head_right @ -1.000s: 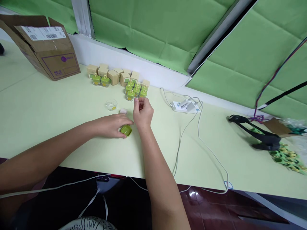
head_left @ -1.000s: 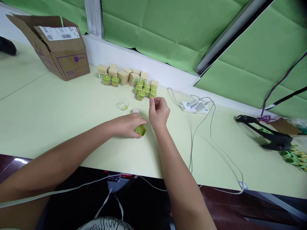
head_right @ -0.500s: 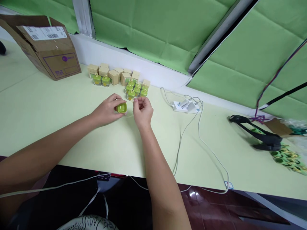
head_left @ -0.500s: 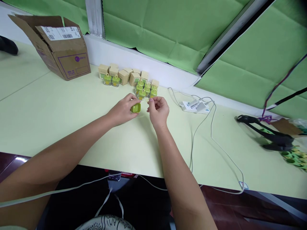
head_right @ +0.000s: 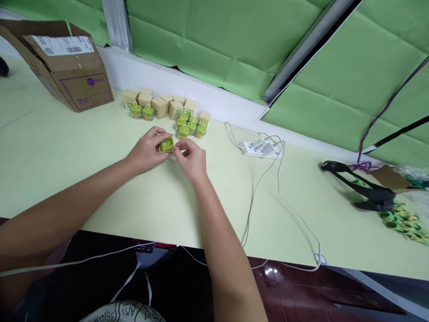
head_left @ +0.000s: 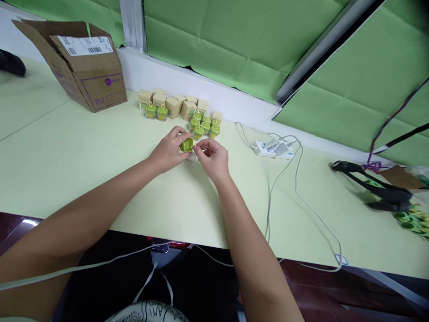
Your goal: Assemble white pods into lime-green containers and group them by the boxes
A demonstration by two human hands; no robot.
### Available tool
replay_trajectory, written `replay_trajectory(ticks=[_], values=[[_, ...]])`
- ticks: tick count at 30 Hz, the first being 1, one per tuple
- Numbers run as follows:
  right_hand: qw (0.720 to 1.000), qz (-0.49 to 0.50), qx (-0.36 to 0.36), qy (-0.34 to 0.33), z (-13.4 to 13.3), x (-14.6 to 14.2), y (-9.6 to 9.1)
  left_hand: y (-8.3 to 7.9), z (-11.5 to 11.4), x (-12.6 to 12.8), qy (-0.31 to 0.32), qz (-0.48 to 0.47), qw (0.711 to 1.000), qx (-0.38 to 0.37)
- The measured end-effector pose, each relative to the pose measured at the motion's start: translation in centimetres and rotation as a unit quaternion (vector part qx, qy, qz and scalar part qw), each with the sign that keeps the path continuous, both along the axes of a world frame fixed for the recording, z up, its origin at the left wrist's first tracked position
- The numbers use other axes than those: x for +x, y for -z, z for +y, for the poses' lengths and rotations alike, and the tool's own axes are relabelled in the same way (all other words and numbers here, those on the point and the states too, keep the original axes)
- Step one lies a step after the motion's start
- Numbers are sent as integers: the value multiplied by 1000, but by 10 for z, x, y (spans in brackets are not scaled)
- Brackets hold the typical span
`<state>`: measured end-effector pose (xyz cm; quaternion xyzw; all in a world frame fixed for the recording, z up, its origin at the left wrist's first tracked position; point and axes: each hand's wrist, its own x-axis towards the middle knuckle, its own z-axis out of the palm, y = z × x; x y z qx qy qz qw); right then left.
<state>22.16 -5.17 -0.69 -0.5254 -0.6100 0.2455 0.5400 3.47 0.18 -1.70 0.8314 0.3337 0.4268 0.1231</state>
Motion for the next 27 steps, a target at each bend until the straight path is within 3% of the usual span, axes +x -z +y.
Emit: replay_trajectory(ticks=[12, 27], values=[[995, -62, 20, 76, -7, -11, -3, 1, -5, 3, 18, -4, 999, 27], [991, -98, 28, 89, -11, -19, -5, 0, -11, 6, 55, 13, 997, 44]])
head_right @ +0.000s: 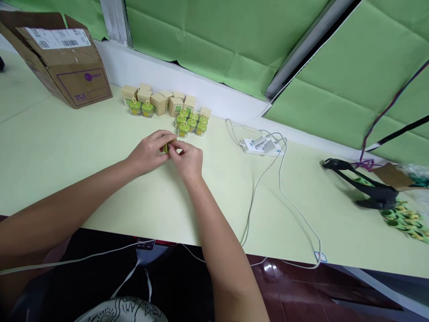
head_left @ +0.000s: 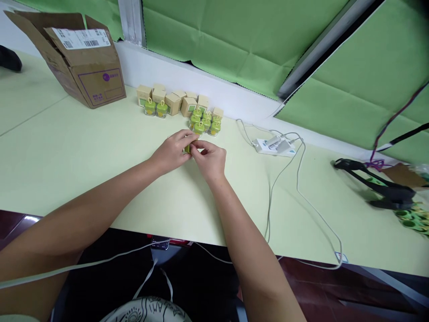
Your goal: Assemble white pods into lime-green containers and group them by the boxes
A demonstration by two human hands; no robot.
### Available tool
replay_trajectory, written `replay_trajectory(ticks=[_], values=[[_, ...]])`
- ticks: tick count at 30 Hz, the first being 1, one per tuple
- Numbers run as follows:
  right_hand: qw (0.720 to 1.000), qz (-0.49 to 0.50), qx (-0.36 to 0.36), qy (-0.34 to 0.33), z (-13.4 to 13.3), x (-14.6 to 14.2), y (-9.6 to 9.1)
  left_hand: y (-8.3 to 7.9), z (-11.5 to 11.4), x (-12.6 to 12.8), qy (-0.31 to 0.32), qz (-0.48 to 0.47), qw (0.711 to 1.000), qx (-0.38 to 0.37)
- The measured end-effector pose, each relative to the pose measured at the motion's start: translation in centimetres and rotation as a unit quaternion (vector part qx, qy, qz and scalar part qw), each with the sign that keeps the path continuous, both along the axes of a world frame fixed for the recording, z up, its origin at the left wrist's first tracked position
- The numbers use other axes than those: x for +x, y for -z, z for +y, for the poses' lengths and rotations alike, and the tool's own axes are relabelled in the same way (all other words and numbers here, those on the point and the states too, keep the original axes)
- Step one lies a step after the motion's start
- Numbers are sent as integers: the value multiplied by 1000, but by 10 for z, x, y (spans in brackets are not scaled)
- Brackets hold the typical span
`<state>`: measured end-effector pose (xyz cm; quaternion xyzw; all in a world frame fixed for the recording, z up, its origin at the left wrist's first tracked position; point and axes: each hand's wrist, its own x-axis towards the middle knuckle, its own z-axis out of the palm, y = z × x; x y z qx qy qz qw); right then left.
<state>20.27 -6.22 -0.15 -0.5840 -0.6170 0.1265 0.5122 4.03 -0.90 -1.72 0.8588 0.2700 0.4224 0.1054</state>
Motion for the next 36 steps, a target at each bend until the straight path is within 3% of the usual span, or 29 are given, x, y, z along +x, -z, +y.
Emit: replay_trajectory(ticks=[6, 13, 20, 29, 36], values=[[999, -32, -2, -37, 1, 3, -1, -1, -1, 1, 3, 36, 999, 25], [998, -52, 5, -36, 2, 2, 3, -2, 0, -1, 14, 48, 998, 41], [987, -93, -4, -131, 4, 12, -3, -1, 4, -5, 10, 40, 999, 34], [992, 71, -59, -84, 5, 9, 3, -3, 1, -4, 15, 36, 999, 4], [986, 147, -79, -1, 11, 13, -3, -6, 1, -5, 47, 7, 999, 20]])
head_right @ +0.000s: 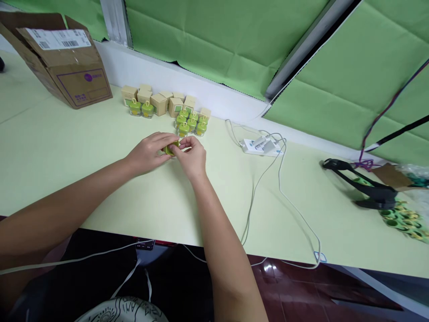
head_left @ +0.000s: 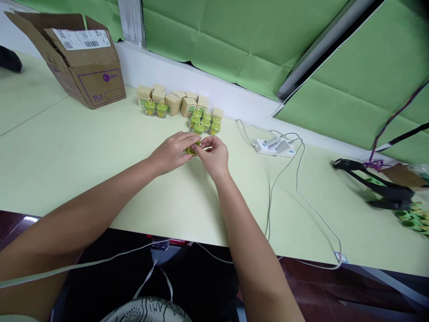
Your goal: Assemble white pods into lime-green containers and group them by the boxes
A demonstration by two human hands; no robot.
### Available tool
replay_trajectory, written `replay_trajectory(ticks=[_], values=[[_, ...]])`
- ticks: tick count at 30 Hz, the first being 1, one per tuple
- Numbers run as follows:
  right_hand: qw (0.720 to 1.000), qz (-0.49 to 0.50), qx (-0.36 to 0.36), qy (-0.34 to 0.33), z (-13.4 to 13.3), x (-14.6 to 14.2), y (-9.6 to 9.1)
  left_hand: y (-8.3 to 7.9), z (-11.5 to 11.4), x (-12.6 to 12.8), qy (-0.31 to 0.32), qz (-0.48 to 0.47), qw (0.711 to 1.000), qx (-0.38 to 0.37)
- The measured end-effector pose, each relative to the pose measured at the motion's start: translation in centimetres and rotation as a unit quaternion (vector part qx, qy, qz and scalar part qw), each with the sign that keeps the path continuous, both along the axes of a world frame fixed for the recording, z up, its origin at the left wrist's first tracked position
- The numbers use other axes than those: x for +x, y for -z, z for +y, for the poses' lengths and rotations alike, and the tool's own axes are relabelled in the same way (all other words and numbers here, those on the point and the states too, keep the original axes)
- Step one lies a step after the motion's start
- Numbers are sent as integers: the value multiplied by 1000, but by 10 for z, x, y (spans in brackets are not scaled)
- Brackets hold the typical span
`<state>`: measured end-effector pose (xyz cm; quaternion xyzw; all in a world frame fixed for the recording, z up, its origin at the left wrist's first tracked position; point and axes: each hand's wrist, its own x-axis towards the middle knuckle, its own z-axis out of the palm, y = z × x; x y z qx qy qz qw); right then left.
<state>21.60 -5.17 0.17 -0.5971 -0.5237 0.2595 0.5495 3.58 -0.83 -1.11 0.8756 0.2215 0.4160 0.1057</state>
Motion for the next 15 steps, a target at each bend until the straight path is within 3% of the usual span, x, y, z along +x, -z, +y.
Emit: replay_trajectory(ticks=[6, 15], values=[[981, 95, -68, -157, 1, 8, -5, -4, -5, 2, 33, -28, 999, -4], [968, 143, -72, -195, -1, 10, -7, -2, -6, 4, 50, -31, 998, -17]])
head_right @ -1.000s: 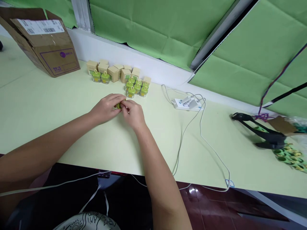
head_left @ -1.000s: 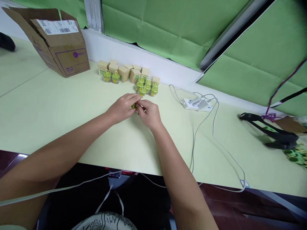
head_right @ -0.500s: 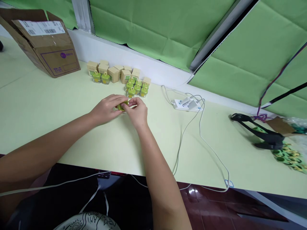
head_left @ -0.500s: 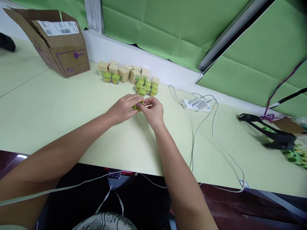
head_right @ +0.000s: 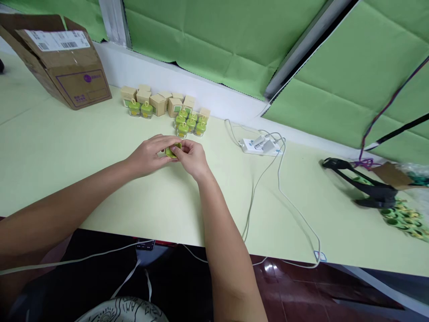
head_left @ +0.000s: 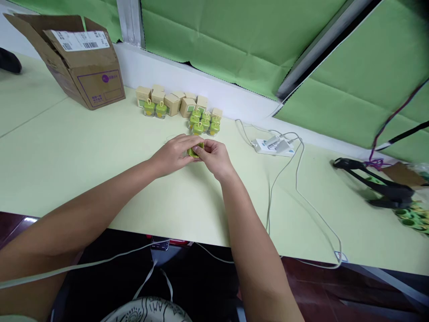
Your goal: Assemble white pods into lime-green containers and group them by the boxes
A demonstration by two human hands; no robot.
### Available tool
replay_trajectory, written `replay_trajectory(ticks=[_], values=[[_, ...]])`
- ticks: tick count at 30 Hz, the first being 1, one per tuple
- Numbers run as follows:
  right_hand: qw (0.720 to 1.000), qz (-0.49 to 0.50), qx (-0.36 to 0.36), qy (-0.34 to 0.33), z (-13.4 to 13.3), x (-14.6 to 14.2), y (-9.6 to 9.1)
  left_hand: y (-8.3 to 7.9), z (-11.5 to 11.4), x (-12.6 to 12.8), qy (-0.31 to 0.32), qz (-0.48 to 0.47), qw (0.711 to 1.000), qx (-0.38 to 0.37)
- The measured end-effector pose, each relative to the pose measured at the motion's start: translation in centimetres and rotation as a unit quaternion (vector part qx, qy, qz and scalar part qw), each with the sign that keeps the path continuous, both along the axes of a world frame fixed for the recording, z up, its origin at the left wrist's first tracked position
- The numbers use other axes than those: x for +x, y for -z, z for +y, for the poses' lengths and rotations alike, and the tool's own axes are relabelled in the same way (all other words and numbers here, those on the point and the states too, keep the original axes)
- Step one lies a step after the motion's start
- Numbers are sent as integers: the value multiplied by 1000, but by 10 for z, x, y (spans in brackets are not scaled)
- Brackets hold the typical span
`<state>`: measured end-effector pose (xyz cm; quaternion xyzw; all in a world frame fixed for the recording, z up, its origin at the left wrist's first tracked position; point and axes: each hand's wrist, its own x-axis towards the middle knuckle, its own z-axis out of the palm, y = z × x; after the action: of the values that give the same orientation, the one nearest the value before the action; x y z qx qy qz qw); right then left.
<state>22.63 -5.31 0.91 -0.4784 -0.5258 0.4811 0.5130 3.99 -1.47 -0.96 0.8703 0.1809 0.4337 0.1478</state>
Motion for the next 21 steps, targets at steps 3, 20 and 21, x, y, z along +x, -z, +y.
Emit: replay_trajectory(ticks=[3, 20, 21], values=[[1000, 7, -10, -21, -1, 1, -1, 1, 2, 0, -8, 0, 1000, -2], [997, 51, -50, -4, 0, 1, 2, 1, 2, 0, -43, 19, 996, -75], [998, 49, -47, -6, 0, 1, 3, 1, 2, -1, -43, 22, 996, -71]])
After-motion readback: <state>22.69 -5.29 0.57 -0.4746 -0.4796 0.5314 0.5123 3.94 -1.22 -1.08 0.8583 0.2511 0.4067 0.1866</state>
